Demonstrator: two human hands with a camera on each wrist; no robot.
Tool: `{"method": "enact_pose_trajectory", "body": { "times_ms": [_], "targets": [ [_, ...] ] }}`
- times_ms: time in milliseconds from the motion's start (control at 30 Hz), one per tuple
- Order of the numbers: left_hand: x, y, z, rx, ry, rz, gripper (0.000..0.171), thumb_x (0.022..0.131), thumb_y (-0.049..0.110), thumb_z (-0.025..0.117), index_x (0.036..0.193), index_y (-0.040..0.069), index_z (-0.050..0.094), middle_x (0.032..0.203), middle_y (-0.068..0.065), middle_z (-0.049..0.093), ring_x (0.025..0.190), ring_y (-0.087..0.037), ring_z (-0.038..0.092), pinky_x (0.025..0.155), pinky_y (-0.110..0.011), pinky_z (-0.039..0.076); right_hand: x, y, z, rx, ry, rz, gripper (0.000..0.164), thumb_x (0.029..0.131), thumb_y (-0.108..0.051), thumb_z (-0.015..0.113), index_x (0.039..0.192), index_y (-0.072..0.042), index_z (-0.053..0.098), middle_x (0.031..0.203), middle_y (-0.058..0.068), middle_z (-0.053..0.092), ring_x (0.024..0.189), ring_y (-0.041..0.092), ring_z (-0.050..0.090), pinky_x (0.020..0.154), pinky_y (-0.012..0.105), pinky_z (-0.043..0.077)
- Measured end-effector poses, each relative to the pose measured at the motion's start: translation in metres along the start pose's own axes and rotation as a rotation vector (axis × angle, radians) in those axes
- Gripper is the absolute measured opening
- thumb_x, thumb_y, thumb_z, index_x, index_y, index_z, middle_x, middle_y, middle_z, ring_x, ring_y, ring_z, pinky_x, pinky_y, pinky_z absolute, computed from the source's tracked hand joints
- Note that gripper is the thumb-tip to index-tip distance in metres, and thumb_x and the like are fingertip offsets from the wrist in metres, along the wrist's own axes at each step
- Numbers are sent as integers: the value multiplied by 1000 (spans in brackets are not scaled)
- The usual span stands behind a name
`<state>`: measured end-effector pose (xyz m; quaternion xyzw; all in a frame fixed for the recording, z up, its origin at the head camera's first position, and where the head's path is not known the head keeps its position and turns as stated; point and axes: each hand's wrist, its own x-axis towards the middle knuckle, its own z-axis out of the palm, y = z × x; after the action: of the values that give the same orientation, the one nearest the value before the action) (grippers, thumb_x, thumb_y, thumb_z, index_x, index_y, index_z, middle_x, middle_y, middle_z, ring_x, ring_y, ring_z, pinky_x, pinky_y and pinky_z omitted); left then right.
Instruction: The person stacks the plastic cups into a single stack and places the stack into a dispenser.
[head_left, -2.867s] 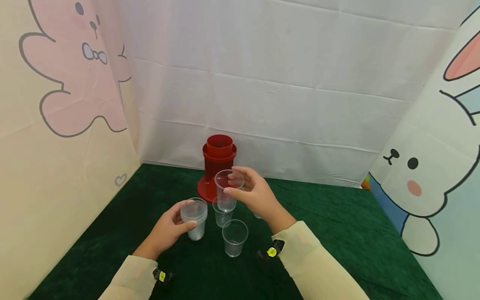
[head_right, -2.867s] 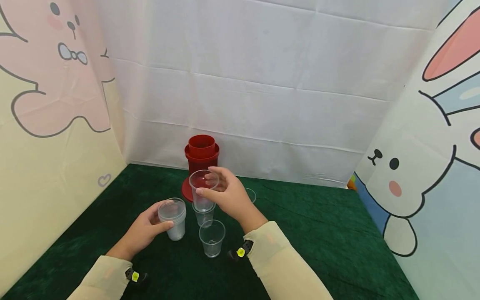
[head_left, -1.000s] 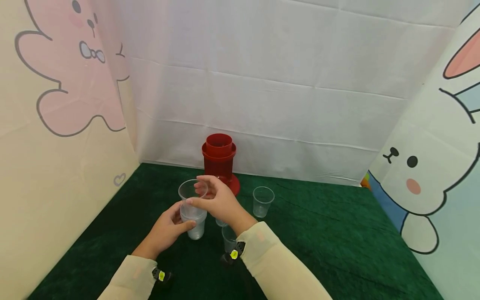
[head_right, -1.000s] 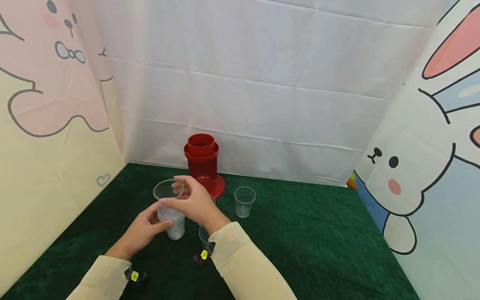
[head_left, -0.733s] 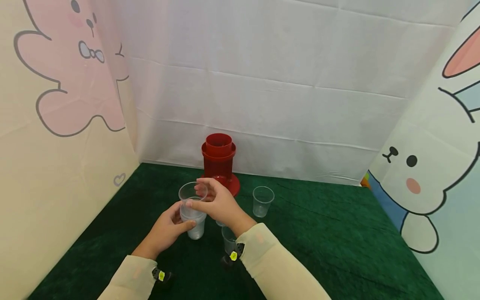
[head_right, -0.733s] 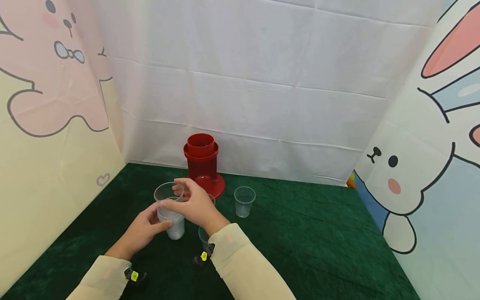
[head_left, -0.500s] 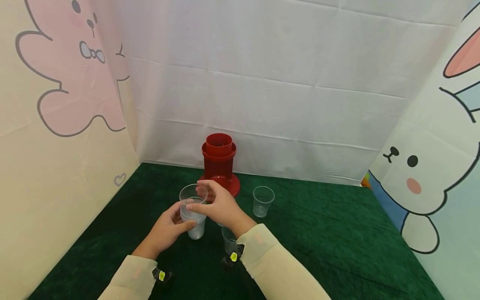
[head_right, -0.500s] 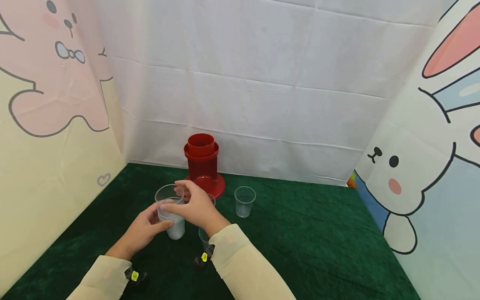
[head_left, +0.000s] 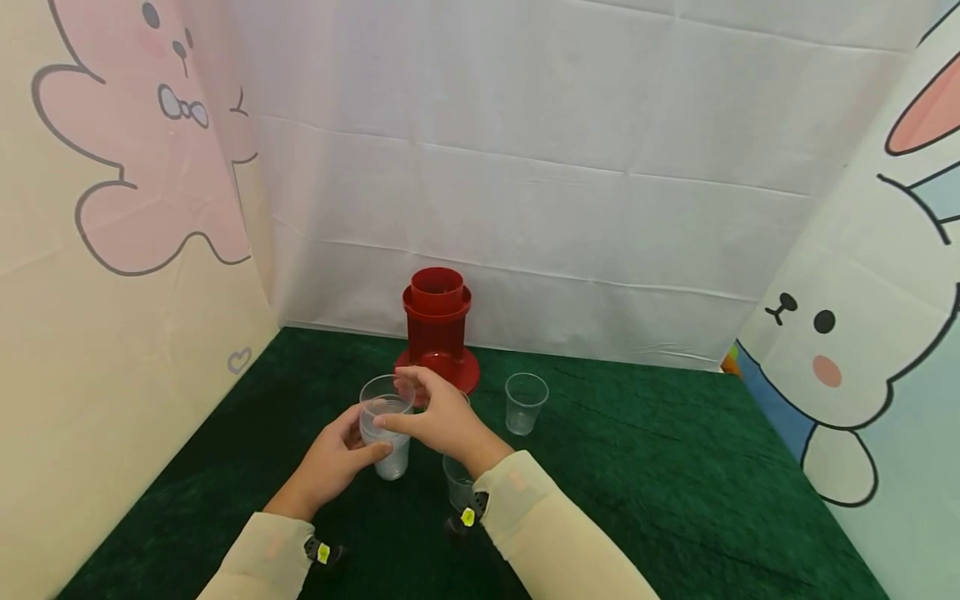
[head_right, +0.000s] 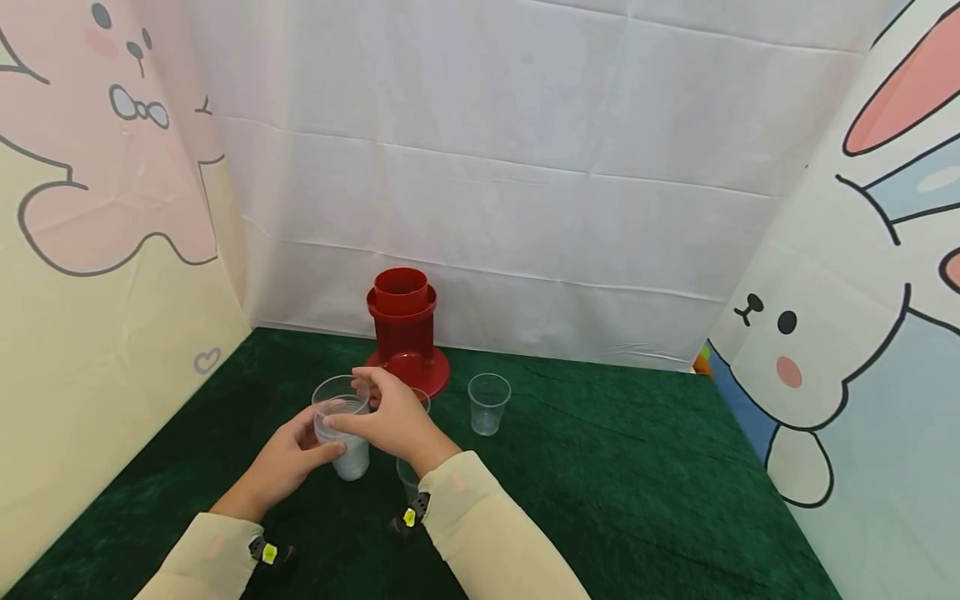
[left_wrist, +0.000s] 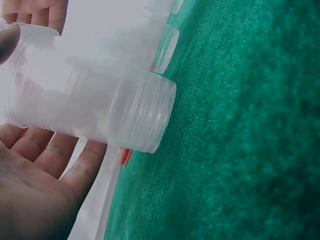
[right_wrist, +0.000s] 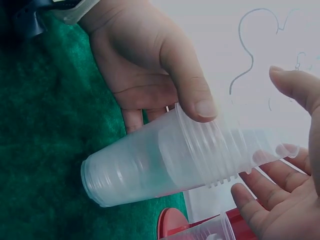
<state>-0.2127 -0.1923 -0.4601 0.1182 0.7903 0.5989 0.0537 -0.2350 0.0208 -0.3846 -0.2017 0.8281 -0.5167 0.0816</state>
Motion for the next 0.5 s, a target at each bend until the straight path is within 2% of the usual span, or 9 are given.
{"method": "enact_pose_trajectory", "body": {
  "times_ms": [500],
  "targets": [
    [0,0,0,-10,-7,3,71,98,30,73,156,12,36,152,-18,48,138,-38,50,108,-51,47,-2,4,-3,31,-32,16,73,87,-42,83,150,-23,51,143,-7,59,127,18,57,103,45,52]
  ]
}}
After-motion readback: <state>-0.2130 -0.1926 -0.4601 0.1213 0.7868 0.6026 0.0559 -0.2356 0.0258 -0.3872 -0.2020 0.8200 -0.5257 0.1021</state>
